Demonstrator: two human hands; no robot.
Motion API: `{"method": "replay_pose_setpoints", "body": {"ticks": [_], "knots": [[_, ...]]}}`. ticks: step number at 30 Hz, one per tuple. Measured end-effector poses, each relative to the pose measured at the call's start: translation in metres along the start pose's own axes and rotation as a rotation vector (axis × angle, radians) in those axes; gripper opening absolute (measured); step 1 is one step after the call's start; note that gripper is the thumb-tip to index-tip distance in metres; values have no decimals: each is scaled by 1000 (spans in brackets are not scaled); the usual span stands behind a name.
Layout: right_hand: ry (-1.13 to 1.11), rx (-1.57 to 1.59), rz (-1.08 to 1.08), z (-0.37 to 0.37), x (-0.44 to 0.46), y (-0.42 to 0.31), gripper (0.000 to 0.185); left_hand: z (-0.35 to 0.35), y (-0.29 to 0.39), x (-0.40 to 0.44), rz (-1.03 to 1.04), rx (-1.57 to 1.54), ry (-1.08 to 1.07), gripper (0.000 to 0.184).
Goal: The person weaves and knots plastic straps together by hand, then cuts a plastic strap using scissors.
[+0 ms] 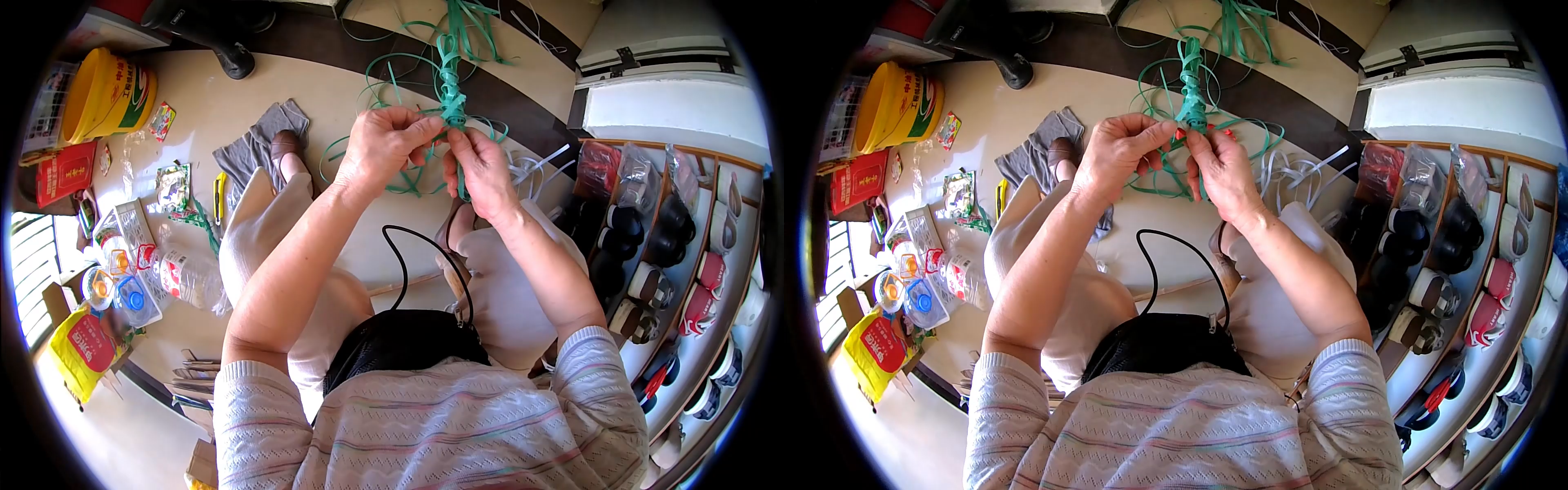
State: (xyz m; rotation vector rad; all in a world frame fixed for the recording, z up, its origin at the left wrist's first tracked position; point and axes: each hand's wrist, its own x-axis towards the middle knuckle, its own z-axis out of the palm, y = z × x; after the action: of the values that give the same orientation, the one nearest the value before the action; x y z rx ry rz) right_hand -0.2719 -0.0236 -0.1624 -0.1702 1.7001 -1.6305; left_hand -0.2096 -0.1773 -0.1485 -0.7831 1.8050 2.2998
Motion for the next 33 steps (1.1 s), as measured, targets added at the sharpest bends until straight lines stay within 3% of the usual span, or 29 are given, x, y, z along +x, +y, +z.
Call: {"method": "replay_pose_setpoints", "body": {"ticks": [15, 24, 27, 30, 33], "knots": [[16, 46, 11, 3, -2, -4, 25, 6, -13, 2, -39, -150, 55, 21], [49, -295, -128, 5, -6, -8, 24, 10, -11, -1, -68, -232, 34, 22], [88, -427, -136, 3, -4, -4, 19, 11, -11, -2, -24, -236, 25, 23], [135, -595, -314, 3, -2, 3, 18, 13, -11, -3, 44, -175, 54, 26], [118, -594, -297, 2, -1, 4, 18, 13, -11, -2, 52, -155, 61, 28]]}}
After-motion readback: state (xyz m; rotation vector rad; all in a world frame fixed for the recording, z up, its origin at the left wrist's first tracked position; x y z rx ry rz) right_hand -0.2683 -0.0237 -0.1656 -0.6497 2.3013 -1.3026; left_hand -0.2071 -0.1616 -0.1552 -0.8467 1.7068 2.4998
